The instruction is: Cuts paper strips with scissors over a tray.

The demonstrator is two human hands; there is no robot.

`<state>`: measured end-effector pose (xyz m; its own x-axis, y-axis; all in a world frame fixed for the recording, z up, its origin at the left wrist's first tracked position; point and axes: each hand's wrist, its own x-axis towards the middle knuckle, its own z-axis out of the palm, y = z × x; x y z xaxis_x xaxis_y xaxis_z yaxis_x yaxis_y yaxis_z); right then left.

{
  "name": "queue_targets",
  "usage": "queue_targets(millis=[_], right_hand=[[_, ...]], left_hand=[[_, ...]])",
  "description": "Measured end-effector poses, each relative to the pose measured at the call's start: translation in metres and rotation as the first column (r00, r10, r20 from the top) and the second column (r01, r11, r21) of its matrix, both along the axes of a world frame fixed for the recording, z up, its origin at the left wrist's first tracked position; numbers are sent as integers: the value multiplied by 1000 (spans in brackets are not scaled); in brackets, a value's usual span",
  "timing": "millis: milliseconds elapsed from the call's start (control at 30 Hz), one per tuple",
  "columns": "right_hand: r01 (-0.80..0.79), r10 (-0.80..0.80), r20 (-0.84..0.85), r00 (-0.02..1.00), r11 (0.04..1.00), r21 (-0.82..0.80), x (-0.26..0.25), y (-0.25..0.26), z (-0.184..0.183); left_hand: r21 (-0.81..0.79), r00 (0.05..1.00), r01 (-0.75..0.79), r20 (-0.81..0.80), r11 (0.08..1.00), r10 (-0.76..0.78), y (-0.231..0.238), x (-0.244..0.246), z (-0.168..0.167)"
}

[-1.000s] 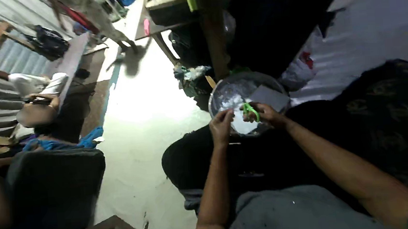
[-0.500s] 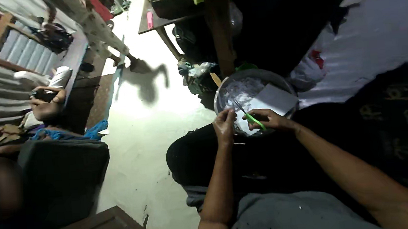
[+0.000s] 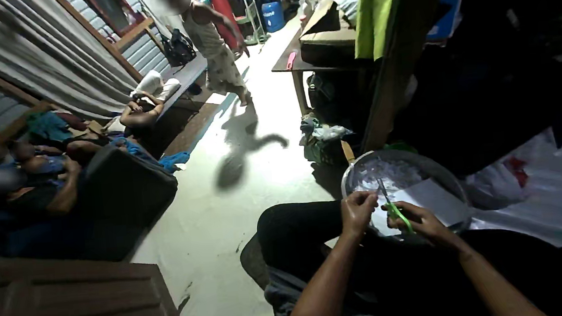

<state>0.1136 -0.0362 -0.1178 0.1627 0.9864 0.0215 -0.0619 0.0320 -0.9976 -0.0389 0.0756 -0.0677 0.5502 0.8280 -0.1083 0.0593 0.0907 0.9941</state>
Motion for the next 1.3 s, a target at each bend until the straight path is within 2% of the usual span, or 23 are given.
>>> queue_targets(millis=[433,600,733,967,1300], right_hand=[[-7,7,-23,1000,1000,7,-2,-4,1],[-6,6,14,1000,1000,8,-1,-5,6],[-7,8,51,999,999,-36,-2,-5,15],[-81,84,35,996,995,-62,-4,-4,13],[-79,81,36,996,995,-53,-4,-1,13]], left_hand=[[16,999,1,-45,1000,0,-2,-1,0],[0,1000,-16,13,1000,16,-5,0,6],[-97,999,-35,15,995,37,-4,-5,15],[-88,1000,2,20,996,0,-1,-17,1],[-89,999,17,39,996,-14,-3,-15,1]])
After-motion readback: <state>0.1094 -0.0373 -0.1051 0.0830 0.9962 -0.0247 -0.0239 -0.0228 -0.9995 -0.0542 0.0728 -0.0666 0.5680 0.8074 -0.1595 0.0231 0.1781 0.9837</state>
